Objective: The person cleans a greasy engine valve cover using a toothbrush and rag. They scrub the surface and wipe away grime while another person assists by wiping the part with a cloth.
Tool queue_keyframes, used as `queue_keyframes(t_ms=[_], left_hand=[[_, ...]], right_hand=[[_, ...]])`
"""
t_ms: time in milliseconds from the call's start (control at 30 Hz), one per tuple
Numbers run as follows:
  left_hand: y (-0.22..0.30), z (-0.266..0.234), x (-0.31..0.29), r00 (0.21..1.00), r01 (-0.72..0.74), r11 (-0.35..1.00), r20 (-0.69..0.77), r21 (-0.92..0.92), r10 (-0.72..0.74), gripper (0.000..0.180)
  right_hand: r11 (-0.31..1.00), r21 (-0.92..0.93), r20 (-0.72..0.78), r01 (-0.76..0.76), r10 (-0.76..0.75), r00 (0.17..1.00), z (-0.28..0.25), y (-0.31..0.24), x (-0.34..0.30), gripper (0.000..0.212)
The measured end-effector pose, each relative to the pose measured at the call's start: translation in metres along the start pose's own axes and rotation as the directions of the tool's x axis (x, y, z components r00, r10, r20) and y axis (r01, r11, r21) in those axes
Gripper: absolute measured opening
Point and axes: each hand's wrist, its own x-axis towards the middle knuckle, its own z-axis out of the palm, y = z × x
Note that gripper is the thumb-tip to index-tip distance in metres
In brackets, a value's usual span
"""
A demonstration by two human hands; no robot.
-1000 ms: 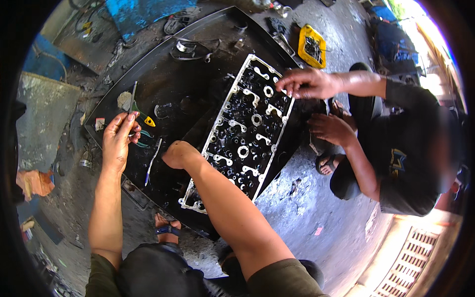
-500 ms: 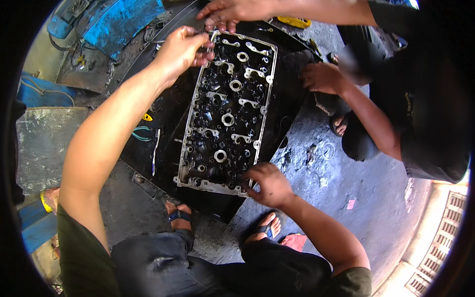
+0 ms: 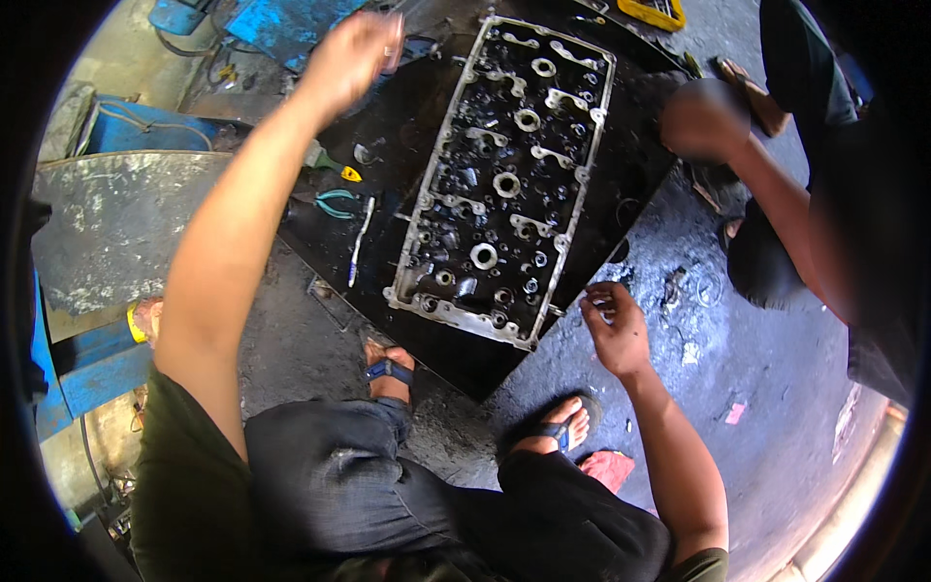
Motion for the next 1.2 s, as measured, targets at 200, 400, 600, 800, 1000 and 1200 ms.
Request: queue_keyframes(t_ms=[200,400,600,800,1000,1200], left_hand=[[-0.139,0.012,-0.176,0.811,0.411,0.652,0.071,0.637,-0.581,0.028],[-0.163,0.031,-0.208,0.776,0.542,0.593,-0.083,0.596,-0.626,0.047],[-0.180,0.027,-0.168,0.866,0.444,0.586,-0.156,0.678,-0.475,0.039],[-0.198,0.012,-0.139,0.701,0.686,0.486,-0.311,0.542,-0.642,0.028],[-0.213,0.007,-0.164,0.856,0.502,0.628,-0.242,0.594,-0.456,0.034],[-0.184,0.038,-0.145,0.793,0.484,0.525,-0.096,0.701,-0.602,0.054]], right_hand=[[0.986,0.129,-0.054,-0.105,0.112,0.992,-0.010,0.047,0.017,0.022],[0.982,-0.016,-0.066,-0.187,0.186,0.980,-0.026,0.076,0.023,0.024],[0.977,0.095,-0.111,-0.189,0.199,0.974,-0.041,0.087,0.018,0.023],[0.970,0.069,-0.158,-0.231,0.239,0.958,-0.050,0.095,-0.009,0.019],[0.974,0.072,-0.167,-0.217,0.226,0.960,-0.062,0.124,-0.013,0.021],[0.978,-0.070,-0.112,-0.195,0.186,0.976,-0.056,0.123,-0.007,0.023]])
